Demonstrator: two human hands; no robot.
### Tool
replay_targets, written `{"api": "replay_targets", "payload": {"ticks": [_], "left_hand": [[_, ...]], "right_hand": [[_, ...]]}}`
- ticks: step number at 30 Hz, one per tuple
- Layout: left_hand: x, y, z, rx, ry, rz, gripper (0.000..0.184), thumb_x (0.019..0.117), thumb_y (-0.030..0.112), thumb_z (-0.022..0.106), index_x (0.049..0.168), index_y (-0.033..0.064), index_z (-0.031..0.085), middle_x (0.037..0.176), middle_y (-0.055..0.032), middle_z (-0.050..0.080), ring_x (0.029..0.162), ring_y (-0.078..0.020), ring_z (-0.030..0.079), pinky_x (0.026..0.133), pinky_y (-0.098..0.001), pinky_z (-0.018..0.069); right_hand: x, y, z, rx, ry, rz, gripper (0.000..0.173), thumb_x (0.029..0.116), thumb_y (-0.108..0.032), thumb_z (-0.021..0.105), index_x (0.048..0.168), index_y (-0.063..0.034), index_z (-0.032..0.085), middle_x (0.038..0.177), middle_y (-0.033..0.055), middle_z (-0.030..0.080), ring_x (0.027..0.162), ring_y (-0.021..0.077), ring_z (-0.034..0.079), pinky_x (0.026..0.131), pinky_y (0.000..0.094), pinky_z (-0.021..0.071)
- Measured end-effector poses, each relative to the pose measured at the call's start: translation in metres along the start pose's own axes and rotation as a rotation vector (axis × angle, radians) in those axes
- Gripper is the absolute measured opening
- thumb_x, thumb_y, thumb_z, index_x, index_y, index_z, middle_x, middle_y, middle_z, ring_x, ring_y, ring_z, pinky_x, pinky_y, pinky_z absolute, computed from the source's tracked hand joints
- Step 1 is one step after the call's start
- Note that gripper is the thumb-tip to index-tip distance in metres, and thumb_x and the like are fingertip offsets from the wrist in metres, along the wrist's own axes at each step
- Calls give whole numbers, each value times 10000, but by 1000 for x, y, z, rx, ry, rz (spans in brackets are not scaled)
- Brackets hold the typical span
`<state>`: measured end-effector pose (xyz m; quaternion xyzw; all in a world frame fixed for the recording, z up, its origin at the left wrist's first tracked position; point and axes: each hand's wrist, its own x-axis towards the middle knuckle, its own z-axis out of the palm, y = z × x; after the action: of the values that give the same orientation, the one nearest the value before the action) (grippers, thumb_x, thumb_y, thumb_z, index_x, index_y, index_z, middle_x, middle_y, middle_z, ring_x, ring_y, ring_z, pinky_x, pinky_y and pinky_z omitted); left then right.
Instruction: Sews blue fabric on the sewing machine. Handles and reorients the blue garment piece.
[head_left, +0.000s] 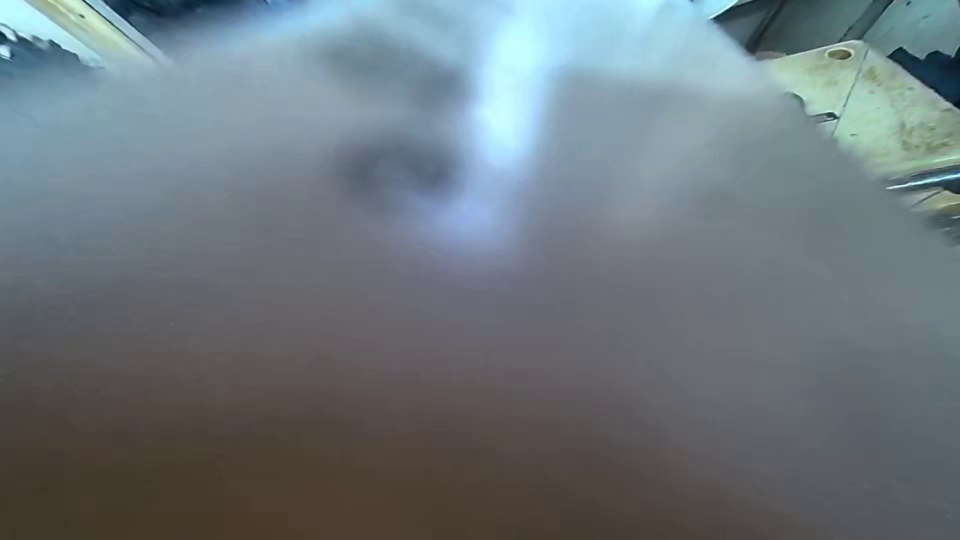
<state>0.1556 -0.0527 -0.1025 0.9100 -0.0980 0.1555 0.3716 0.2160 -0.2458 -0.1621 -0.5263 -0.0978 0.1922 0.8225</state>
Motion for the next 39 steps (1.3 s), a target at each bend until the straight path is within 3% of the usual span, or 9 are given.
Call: {"api": "replay_targets", "payload": {"ticks": [8, 14, 17, 23, 27, 30, 34, 36, 39], "left_hand": [[26, -3, 19, 321, 32, 176, 199, 941, 168, 576, 848, 84, 730, 720, -84, 675, 638, -191, 643, 531, -307, 465], [43, -13, 22, 460, 95, 271, 227, 932, 162, 583, 849, 96, 784, 711, -63, 696, 625, -185, 638, 539, -299, 445], [39, -17, 24, 448, 78, 288, 203, 957, 168, 595, 919, 117, 789, 780, -63, 712, 712, -206, 634, 639, -336, 443], [42, -21, 16, 442, 74, 237, 212, 941, 179, 618, 880, 146, 818, 871, -30, 759, 873, -168, 715, 1033, -506, 438], [53, -27, 15, 353, 111, 66, 241, 915, 191, 621, 777, 111, 802, 928, -47, 777, 993, -210, 728, 1123, -564, 370], [60, -27, 11, 361, 139, -68, 181, 880, 201, 676, 857, 105, 829, 1041, -72, 761, 1033, -223, 674, 903, -389, 491], [40, -31, 9, 341, 237, -156, 209, 851, 164, 632, 897, 71, 813, 1036, -111, 743, 1036, -219, 696, 902, -357, 544], [20, -26, 9, 250, 256, -156, 196, 846, 125, 602, 874, 70, 788, 944, -77, 726, 915, -102, 687, 815, -217, 556], [-4, 4, 14, -28, 125, -183, 124, 887, -10, 601, 883, -18, 725, 911, -135, 711, 903, -112, 667, 835, -195, 532]], "right_hand": [[5, 9, 16, 4, 25, -47, 182, 850, 79, 675, 992, 5, 760, 901, 11, 785, 829, 58, 741, 798, 254, 627], [8, 18, 29, -129, 66, -113, 138, 850, 42, 690, 791, -78, 722, 738, -75, 731, 688, -37, 677, 660, 166, 574], [6, 22, 36, -533, 68, -322, 175, 863, -15, 634, 699, 43, 642, 627, 38, 643, 608, -33, 597, 622, 113, 491], [10, 33, 51, -1015, -19, -605, 267, 910, -120, 598, 665, -22, 639, 591, 121, 649, 550, 201, 654, 579, 317, 535], [15, 27, 56, -1024, -73, -564, 279, 949, -141, 580, 714, -13, 657, 582, 103, 613, 523, 198, 619, 535, 307, 509], [15, 20, 53, -1006, -136, -458, 327, 985, -203, 590, 746, 3, 674, 594, 115, 631, 545, 219, 654, 549, 338, 535], [11, 12, 37, -919, -140, -406, 350, 1009, -277, 626, 815, 10, 671, 598, 116, 624, 532, 211, 632, 529, 358, 508], [9, 9, 32, -787, -73, -451, 289, 1006, -231, 647, 1009, 50, 716, 710, 109, 709, 591, 146, 664, 582, 277, 547], [11, 4, 23, -691, -173, -473, 363, 1068, -236, 546, 1189, 75, 688, 986, 162, 769, 875, 156, 744, 831, 263, 585]]}}
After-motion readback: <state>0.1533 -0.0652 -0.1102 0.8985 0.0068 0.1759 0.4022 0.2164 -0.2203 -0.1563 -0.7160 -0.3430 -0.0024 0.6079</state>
